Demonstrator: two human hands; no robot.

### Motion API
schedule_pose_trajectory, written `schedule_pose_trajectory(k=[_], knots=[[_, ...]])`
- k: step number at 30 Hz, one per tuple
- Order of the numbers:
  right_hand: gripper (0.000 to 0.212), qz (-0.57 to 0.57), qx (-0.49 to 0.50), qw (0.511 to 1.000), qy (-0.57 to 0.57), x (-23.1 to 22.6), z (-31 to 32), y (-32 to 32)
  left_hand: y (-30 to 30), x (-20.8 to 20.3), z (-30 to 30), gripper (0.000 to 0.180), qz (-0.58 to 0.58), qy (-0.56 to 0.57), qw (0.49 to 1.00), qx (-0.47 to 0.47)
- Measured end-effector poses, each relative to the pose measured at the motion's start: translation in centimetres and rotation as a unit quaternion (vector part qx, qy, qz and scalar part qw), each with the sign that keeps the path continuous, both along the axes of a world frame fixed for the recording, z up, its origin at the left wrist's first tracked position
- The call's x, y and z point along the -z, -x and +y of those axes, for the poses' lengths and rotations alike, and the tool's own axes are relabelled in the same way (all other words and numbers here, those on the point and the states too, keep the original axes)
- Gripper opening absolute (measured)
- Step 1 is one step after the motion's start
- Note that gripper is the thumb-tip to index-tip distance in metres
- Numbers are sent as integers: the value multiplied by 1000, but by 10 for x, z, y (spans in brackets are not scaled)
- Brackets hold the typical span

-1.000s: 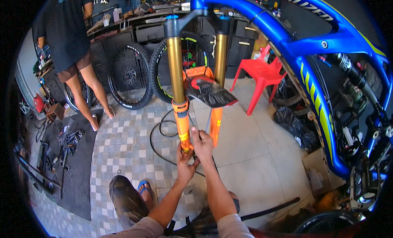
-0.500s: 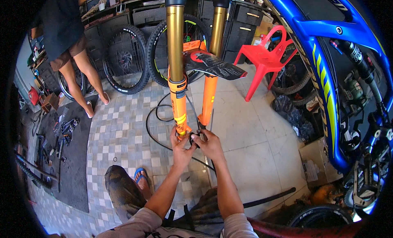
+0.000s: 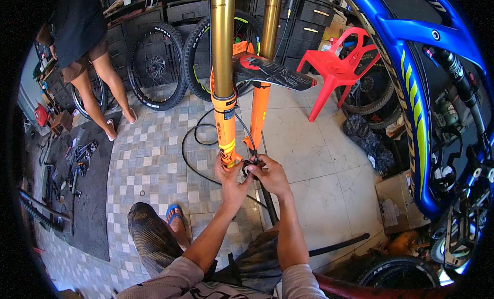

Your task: The person works on the orange front fork of a blue mountain bike mounted on a repair stand. They connect a black hose to the fork's air valve, then use a small tool to adjust the valve while holding the hose in place. The person continues to manipulate the valve and hose throughout the clip.

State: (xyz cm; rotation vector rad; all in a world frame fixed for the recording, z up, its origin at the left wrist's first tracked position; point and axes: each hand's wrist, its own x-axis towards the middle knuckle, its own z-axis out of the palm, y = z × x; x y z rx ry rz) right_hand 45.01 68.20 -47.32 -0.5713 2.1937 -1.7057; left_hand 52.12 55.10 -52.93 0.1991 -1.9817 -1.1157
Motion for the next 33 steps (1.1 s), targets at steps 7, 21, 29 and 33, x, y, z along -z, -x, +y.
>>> schedule_pose_trajectory(k=[7,21,29,33], knots=[[28,-9,-11,999,35,1,-5,2,2,1,-1,44,7,4,1000,-5],[32,-24,-14,999,46,8,-11,6,2,13,2,50,-36,-47,998,-32],[35,47,-2,999,-1,7,-19,1,4,20,-17,49,1,-25,1000,6],[43,107,19,994,-2,9,-27,-4,3,19,-27,47,11,-59,997,50]])
